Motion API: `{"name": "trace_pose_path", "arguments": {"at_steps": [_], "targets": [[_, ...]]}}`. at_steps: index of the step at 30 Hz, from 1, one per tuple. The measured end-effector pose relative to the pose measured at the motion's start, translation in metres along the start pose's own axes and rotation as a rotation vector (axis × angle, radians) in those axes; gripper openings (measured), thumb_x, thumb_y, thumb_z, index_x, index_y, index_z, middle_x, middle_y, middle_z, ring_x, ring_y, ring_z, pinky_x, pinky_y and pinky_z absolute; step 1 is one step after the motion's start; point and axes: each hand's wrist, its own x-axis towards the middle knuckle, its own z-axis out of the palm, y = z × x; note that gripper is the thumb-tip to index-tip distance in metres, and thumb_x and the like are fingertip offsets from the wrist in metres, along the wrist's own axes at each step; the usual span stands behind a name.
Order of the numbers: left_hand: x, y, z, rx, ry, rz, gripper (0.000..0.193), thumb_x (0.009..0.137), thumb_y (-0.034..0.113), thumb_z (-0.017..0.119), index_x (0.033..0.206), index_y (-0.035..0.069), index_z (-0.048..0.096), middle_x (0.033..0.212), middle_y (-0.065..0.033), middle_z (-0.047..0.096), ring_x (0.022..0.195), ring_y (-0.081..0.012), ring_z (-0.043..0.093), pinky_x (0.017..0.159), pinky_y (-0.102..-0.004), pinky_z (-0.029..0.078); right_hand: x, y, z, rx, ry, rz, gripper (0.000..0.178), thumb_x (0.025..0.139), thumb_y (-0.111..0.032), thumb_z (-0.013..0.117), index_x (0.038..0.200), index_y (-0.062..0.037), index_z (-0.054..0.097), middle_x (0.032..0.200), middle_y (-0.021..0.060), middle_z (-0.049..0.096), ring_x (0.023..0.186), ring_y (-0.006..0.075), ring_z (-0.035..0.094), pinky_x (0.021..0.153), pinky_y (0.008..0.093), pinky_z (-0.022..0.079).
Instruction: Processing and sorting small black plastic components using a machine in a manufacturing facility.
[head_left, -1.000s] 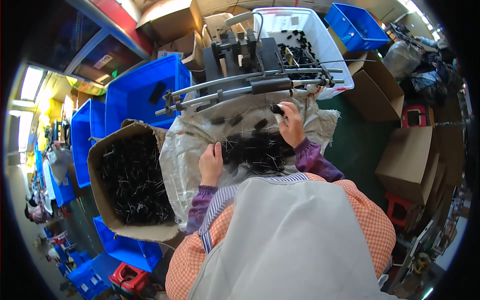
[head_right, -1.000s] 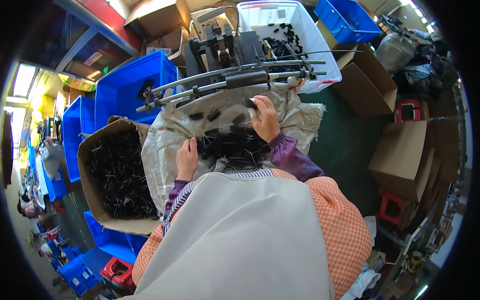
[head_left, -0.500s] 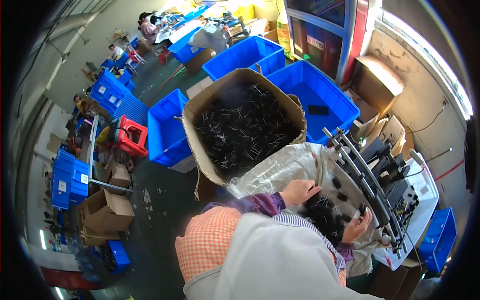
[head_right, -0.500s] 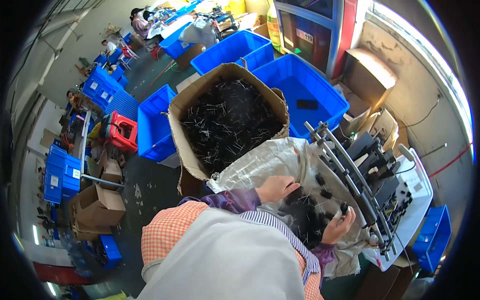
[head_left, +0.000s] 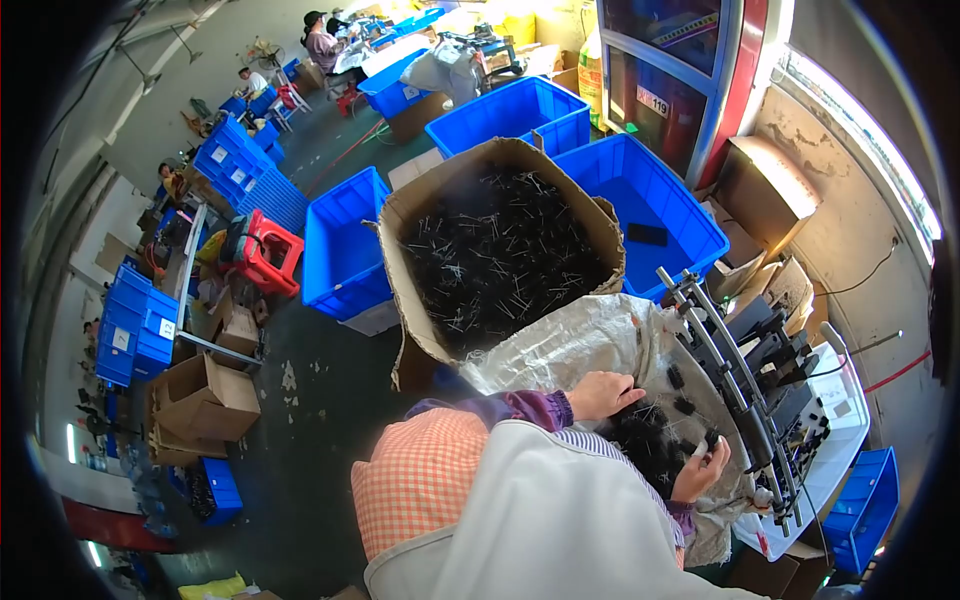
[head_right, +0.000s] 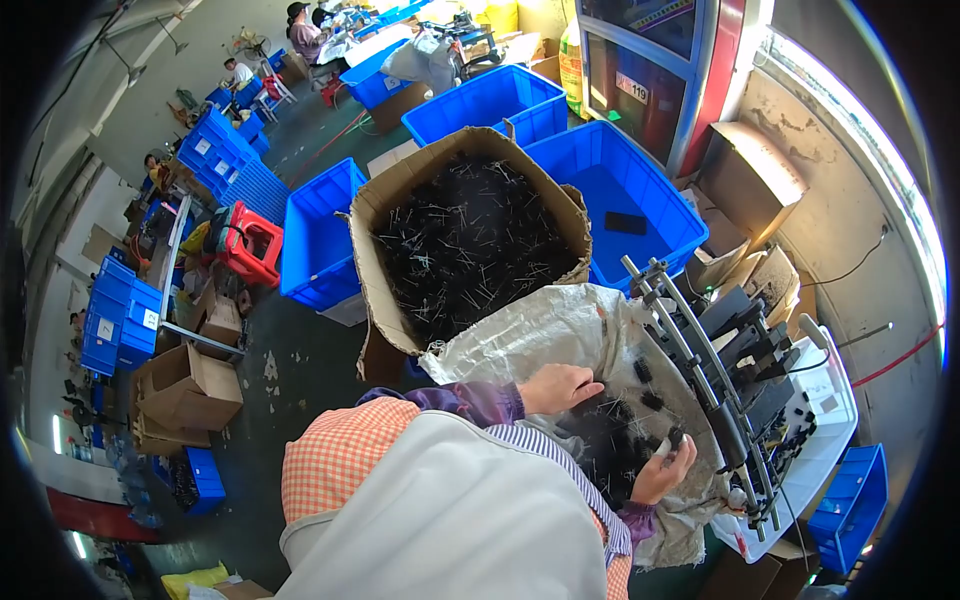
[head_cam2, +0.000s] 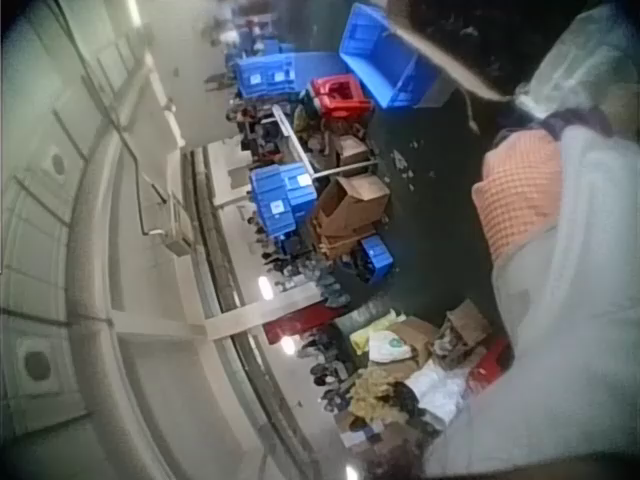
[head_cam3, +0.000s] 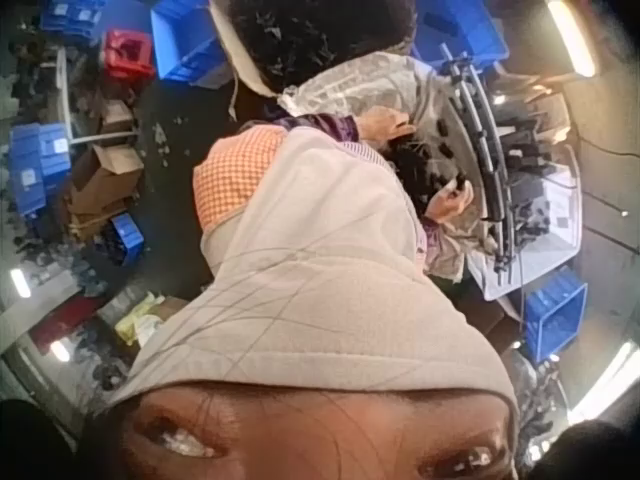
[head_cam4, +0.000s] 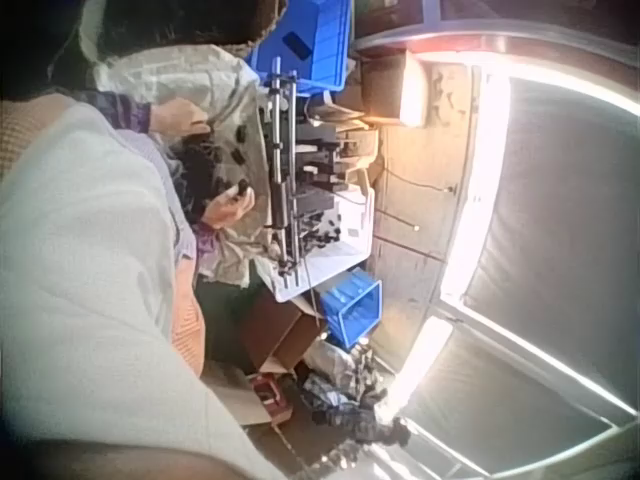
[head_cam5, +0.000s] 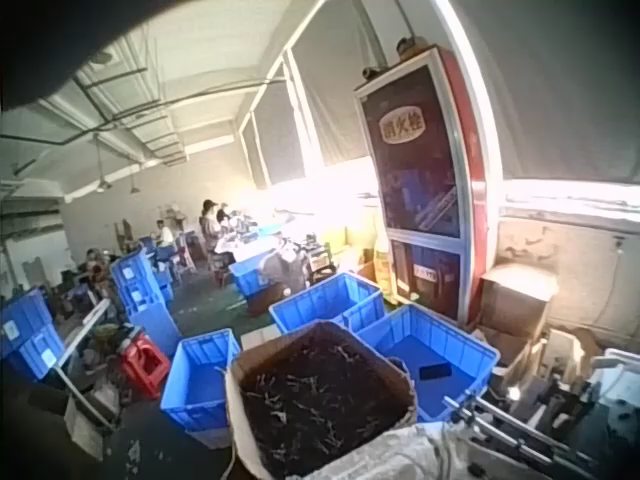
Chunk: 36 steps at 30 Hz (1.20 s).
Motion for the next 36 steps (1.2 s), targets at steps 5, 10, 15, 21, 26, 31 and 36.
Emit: {"name": "trace_pose_path", "arguments": {"at_steps": [5, 10, 15, 21, 26, 31, 36], "targets": [[-0.002, 0.001, 0.000, 0.002, 0.009, 0.000, 0.045, 0.092, 0.045, 0.042, 0.078, 0.004, 0.056, 0.073, -0.0175, 0.062, 0.071, -0.0369, 0.060, 0.062, -0.0458, 0.047, 0.004, -0.014, 0.004, 0.030, -0.003, 0.026, 0.025, 0.086, -0.005, 0.054, 0.109, 0.0014, 0.054, 0.111, 0.0073, 0.053, 0.082, 0.0156, 0.052, 0.063, 0.0246, 0.041], [-0.002, -0.001, 0.001, 0.013, -0.012, -0.005, 0.046, 0.092, 0.046, 0.042, 0.078, 0.004, 0.056, 0.072, -0.0176, 0.062, 0.071, -0.0367, 0.061, 0.062, -0.0458, 0.047, 0.004, -0.015, 0.005, 0.049, -0.016, 0.014, 0.023, 0.086, -0.006, 0.056, 0.108, 0.0008, 0.055, 0.109, 0.0045, 0.054, 0.078, 0.0119, 0.051, 0.063, 0.0226, 0.041], [-0.001, -0.002, 0.004, 0.016, -0.006, 0.007, 0.046, 0.092, 0.046, 0.042, 0.078, 0.004, 0.056, 0.072, -0.0176, 0.062, 0.070, -0.0368, 0.060, 0.061, -0.0460, 0.047, 0.002, -0.013, 0.003, 0.029, -0.004, 0.004, 0.023, 0.087, -0.008, 0.056, 0.108, 0.0008, 0.055, 0.109, 0.0047, 0.053, 0.083, 0.0131, 0.052, 0.065, 0.0228, 0.042], [-0.001, -0.002, 0.005, 0.013, -0.023, 0.005, 0.045, 0.092, 0.045, 0.042, 0.079, 0.005, 0.055, 0.072, -0.0177, 0.061, 0.070, -0.0373, 0.060, 0.061, -0.0460, 0.047, 0.002, -0.009, 0.004, 0.038, -0.015, 0.016, 0.023, 0.087, -0.007, 0.056, 0.108, 0.0012, 0.054, 0.109, 0.0048, 0.053, 0.081, 0.0126, 0.051, 0.065, 0.0228, 0.041], [-0.002, -0.002, 0.004, 0.010, -0.041, -0.008, 0.044, 0.092, 0.045, 0.042, 0.080, 0.005, 0.054, 0.072, -0.0178, 0.060, 0.071, -0.0377, 0.059, 0.062, -0.0460, 0.046, 0.002, -0.011, 0.005, 0.042, -0.009, 0.014, 0.023, 0.087, -0.007, 0.055, 0.108, 0.0014, 0.054, 0.109, 0.0048, 0.053, 0.080, 0.0125, 0.051, 0.064, 0.0227, 0.041], [-0.002, -0.006, 0.009, 0.018, -0.007, 0.018, 0.048, 0.092, 0.047, 0.040, 0.077, 0.004, 0.055, 0.071, -0.0178, 0.062, 0.070, -0.0371, 0.060, 0.061, -0.0465, 0.047, 0.001, -0.008, 0.005, 0.022, 0.005, -0.005, 0.022, 0.087, -0.006, 0.055, 0.108, 0.0012, 0.054, 0.109, 0.0052, 0.053, 0.081, 0.0136, 0.051, 0.064, 0.0231, 0.041], [-0.002, -0.004, 0.009, 0.010, -0.028, 0.007, 0.042, 0.092, 0.044, 0.043, 0.079, 0.006, 0.054, 0.071, -0.0172, 0.060, 0.071, -0.0376, 0.058, 0.062, -0.0459, 0.045, 0.001, -0.012, 0.004, 0.033, -0.007, 0.014, 0.022, 0.086, -0.007, 0.055, 0.107, 0.0010, 0.054, 0.110, 0.0057, 0.053, 0.081, 0.0142, 0.051, 0.064, 0.0238, 0.041]]}}
